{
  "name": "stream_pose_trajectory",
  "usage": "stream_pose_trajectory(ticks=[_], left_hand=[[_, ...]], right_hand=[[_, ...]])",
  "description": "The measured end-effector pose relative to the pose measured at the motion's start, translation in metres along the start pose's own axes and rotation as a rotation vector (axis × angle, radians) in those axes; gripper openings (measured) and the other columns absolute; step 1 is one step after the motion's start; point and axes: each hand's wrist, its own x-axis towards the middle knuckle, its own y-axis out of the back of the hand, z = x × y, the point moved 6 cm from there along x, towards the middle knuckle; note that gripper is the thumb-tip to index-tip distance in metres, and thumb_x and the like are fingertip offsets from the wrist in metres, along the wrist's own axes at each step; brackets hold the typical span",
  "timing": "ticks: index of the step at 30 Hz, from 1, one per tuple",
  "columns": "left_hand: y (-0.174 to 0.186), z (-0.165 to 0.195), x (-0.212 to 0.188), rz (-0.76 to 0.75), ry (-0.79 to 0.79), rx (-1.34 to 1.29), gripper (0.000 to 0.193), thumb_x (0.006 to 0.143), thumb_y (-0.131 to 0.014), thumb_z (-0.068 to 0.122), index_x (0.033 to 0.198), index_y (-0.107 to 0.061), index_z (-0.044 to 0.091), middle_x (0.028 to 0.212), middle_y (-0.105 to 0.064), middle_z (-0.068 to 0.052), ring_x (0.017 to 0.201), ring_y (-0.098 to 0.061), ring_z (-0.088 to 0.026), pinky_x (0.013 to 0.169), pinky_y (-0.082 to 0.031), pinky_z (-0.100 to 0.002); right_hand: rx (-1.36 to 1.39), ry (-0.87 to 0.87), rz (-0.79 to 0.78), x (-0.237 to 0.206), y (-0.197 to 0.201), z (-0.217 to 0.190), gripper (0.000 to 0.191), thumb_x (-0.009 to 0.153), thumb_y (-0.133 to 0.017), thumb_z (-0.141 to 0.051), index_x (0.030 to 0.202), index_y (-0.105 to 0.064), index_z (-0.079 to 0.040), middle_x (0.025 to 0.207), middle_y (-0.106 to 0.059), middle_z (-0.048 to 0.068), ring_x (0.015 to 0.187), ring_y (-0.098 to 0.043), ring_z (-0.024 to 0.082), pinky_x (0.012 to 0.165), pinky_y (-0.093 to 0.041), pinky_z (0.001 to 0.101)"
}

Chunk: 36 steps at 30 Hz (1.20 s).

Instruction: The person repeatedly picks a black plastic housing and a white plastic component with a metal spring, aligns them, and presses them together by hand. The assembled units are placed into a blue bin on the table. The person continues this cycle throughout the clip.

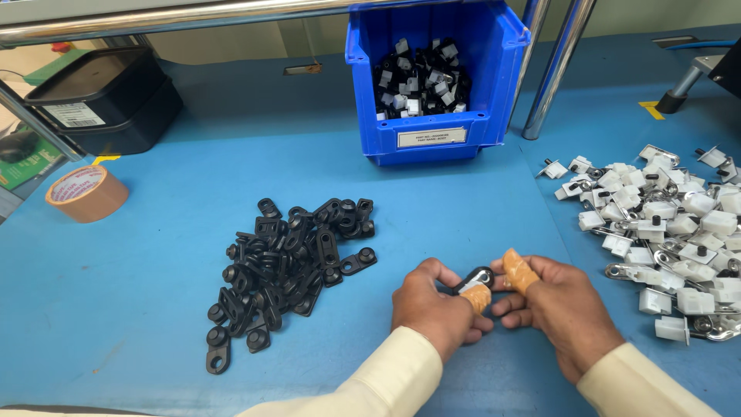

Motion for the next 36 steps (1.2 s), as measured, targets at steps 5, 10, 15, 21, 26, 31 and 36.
stream_pose_trajectory(ticks=[5,10,15,21,26,31,36], left_hand=[[-0.004,-0.009,0.005,-0.118,0.054,-0.195,0.017,0.092,-0.062,-0.001,0.104,-0.052,0.005,0.098,-0.076,-0.02,0.073,-0.079,-0.024,0.061,-0.067,-0.033],[-0.007,-0.01,0.005,-0.056,-0.009,-0.171,0.019,0.089,-0.059,-0.006,0.104,-0.052,0.004,0.094,-0.076,-0.021,0.069,-0.079,-0.024,0.056,-0.066,-0.034],[-0.01,-0.008,0.004,0.017,-0.057,-0.112,0.02,0.088,-0.06,-0.007,0.103,-0.054,0.004,0.093,-0.076,-0.019,0.07,-0.079,-0.025,0.055,-0.065,-0.033],[-0.008,-0.02,0.006,-0.134,0.11,-0.432,0.016,0.094,-0.054,-0.002,0.108,-0.051,0.004,0.1,-0.074,-0.018,0.08,-0.079,-0.024,0.071,-0.068,-0.035],[-0.011,-0.02,0.005,-0.144,0.102,-0.386,0.02,0.091,-0.047,-0.005,0.108,-0.05,0.006,0.097,-0.077,-0.018,0.078,-0.078,-0.024,0.069,-0.066,-0.036],[-0.014,-0.014,0.006,-0.055,0.043,-0.327,0.015,0.093,-0.059,0.001,0.106,-0.053,0.006,0.096,-0.075,-0.016,0.079,-0.078,-0.024,0.067,-0.064,-0.037],[-0.011,-0.016,0.01,-0.102,0.114,-0.406,0.012,0.096,-0.053,0.004,0.107,-0.052,0.006,0.095,-0.072,-0.014,0.081,-0.078,-0.025,0.074,-0.065,-0.04]], right_hand=[[-0.109,0.03,-0.014,-0.003,-0.007,-0.006,0.021,0.093,-0.072,-0.017,0.102,-0.075,0.002,0.085,-0.075,0.011,0.066,-0.064,0.016,0.055,-0.05,0.0306],[-0.072,0.073,0.111,0.007,-0.018,-0.006,0.017,0.093,-0.061,-0.003,0.097,-0.074,0.007,0.083,-0.074,0.014,0.063,-0.064,0.017,0.055,-0.05,0.0305],[0.098,-0.017,0.284,0.009,-0.012,-0.003,0.026,0.099,-0.042,0.001,0.11,-0.065,0.004,0.084,-0.07,0.015,0.062,-0.064,0.02,0.055,-0.051,0.0334],[0.095,-0.155,0.077,0.005,-0.001,0.001,0.029,0.1,-0.059,-0.027,0.105,-0.07,-0.001,0.082,-0.072,0.006,0.061,-0.063,0.013,0.054,-0.049,0.029],[-0.124,0.079,0.082,0.013,-0.01,0.007,0.017,0.094,-0.069,-0.011,0.107,-0.075,-0.003,0.078,-0.07,0.012,0.057,-0.049,0.014,0.046,-0.032,0.0298],[0.167,-0.067,0.268,0.019,-0.01,0.009,0.015,0.092,-0.062,-0.009,0.099,-0.07,0.001,0.078,-0.068,0.007,0.056,-0.045,0.01,0.045,-0.029,0.0283],[0.183,-0.224,0.184,0.003,-0.005,0.007,0.033,0.089,-0.04,0.001,0.101,-0.071,-0.004,0.086,-0.076,0.005,0.055,-0.049,0.011,0.045,-0.033,0.0259]])
